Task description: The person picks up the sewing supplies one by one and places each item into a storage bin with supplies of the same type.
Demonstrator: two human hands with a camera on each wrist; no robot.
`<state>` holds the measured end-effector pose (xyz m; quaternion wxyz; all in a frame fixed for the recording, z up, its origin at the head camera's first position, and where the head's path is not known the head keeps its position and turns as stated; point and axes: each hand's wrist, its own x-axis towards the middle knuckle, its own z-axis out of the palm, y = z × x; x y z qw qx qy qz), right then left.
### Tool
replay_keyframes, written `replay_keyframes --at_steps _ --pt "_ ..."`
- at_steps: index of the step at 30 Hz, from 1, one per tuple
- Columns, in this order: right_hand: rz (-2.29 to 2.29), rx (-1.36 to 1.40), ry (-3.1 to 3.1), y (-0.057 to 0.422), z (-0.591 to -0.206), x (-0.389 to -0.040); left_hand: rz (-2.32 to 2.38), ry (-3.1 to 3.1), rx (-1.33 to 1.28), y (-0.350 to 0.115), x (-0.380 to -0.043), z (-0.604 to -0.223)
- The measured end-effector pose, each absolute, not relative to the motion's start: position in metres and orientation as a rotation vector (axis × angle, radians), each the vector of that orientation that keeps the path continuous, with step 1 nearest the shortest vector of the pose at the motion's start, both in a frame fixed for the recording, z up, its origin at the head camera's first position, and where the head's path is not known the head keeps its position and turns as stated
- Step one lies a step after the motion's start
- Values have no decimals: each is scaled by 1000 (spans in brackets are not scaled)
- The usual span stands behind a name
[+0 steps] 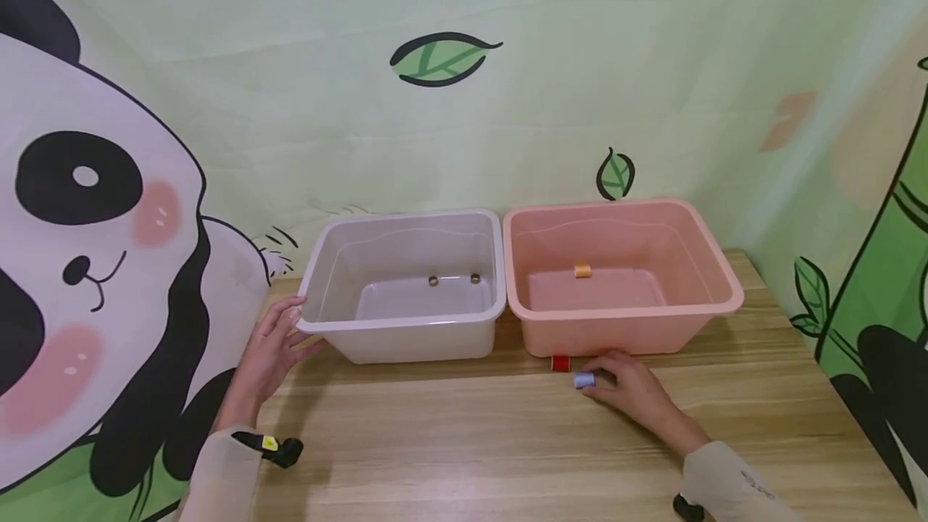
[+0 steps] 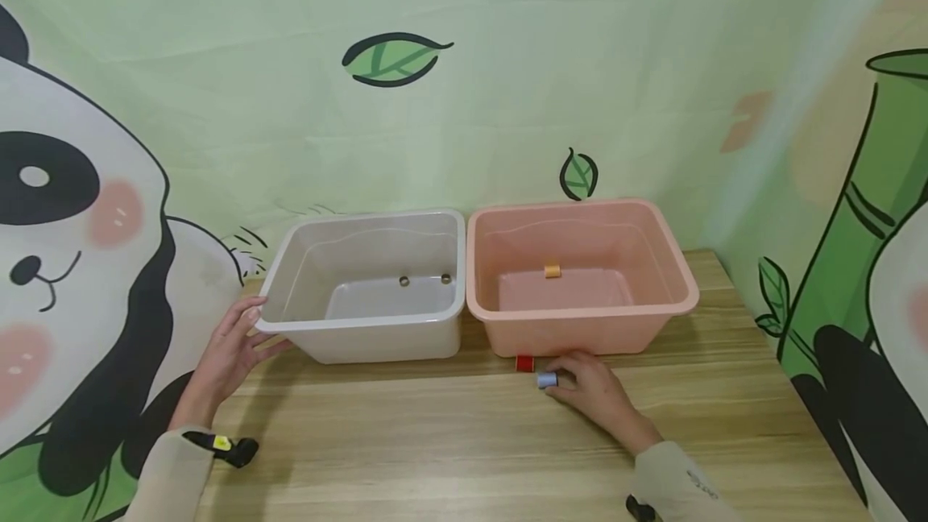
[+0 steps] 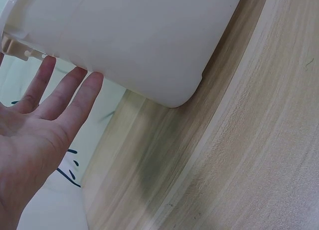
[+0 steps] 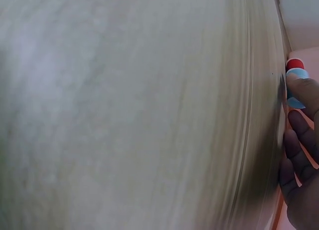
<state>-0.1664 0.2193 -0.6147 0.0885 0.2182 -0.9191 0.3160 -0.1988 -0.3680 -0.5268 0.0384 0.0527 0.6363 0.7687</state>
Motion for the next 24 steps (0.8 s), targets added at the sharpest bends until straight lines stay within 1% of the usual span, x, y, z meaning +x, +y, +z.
replay_keyframes --at_steps 13,24 --pt "1051 615 -2713 223 -607 -167 2352 1947 159 -369 -199 -527" --pt "1016 651 -2665 224 -597 -170 2336 1973 179 -369 -199 -528"
